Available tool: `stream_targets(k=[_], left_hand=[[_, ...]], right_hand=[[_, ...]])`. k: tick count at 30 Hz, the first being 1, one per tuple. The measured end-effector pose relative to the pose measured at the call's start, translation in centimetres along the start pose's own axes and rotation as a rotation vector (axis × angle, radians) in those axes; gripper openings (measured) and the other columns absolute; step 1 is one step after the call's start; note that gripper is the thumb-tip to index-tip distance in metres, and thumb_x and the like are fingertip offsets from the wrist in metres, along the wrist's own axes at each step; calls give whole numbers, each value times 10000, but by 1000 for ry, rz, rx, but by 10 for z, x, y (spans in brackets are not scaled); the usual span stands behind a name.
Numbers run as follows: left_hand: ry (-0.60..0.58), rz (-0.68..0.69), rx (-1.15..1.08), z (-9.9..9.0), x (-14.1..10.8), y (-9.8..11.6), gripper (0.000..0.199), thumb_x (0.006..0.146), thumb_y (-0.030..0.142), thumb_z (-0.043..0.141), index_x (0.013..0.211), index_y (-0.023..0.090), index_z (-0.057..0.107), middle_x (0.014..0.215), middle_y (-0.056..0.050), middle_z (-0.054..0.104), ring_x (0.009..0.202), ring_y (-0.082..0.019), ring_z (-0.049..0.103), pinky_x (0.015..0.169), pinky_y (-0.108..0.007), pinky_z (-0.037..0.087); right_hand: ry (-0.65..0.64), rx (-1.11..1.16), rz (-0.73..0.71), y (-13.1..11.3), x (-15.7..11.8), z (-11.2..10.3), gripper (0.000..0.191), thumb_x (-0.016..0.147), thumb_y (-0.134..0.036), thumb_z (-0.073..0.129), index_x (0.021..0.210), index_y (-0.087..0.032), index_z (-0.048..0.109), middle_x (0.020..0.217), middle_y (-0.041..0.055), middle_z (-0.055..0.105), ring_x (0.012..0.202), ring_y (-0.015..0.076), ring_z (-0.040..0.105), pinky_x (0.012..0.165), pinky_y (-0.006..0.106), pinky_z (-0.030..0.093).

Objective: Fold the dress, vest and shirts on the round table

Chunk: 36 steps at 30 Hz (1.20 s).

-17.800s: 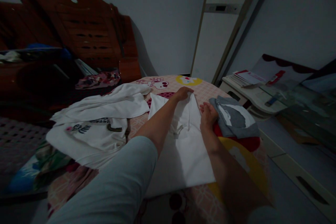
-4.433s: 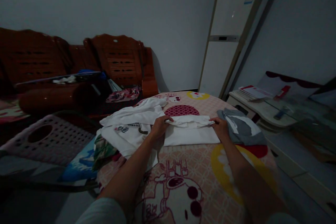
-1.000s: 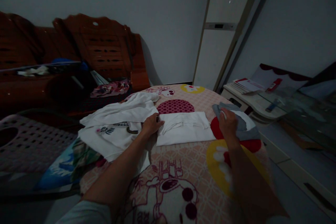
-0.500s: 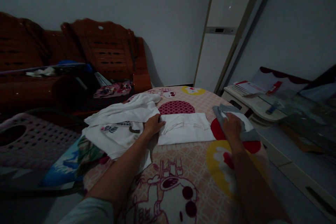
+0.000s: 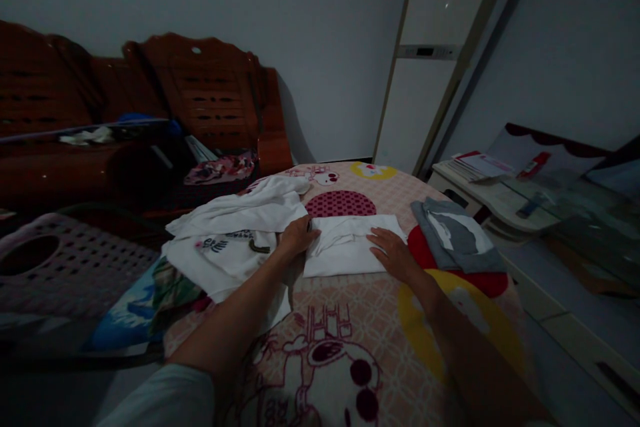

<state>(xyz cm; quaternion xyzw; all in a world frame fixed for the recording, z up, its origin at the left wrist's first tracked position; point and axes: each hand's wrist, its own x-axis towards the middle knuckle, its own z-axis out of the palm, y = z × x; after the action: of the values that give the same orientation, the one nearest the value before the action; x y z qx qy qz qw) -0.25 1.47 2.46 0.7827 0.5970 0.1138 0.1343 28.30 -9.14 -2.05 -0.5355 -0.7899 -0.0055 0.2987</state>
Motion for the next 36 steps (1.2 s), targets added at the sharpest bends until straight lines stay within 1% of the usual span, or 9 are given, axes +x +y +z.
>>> stream_targets(k=[4,10,19,24,29,36], left_hand=[[-15,-5,26,-1,-1,2,504,895,369,595,1359,184,529,1287,-121,654,1182,-251,611,956,-306,453],[-7,-8,20,-1,-1,2,494,892,364,599,1350,186,545,1262,-112,668,1157,-245,627,930,-291,467],[-8,-3,32,-3,-2,4,490,893,360,599,1345,180,546,1282,-124,660,1185,-253,614,959,-310,461],[-7,-6,11,-2,-1,3,493,884,360,604,1343,184,554,1276,-123,664,1174,-259,619,951,-315,466],[7,-4,11,0,1,2,492,875,355,616,1333,183,566,1265,-130,669,1173,-266,619,950,-321,468],[-29,24,20,1,4,7,500,882,363,607,1342,173,560,1297,-137,652,1191,-264,610,961,-316,459]], right_hand=[[6,48,7,-1,3,2,331,940,-294,544,1232,-227,687,1346,130,633,1268,284,569,1102,539,427],[20,36,11,-2,2,2,330,940,-294,541,1217,-200,694,1326,145,643,1255,286,577,1096,531,434],[32,35,4,1,2,5,323,936,-286,549,1215,-210,692,1331,135,643,1260,274,574,1096,529,431],[29,30,-8,0,1,4,327,941,-279,537,1211,-183,694,1331,154,639,1267,282,568,1097,529,429],[48,63,-3,1,-3,5,338,948,-295,527,1242,-221,676,1344,134,633,1280,273,558,1098,535,428],[82,50,11,-2,-15,2,345,959,-304,513,1252,-207,668,1360,137,620,1288,268,551,1112,527,415]])
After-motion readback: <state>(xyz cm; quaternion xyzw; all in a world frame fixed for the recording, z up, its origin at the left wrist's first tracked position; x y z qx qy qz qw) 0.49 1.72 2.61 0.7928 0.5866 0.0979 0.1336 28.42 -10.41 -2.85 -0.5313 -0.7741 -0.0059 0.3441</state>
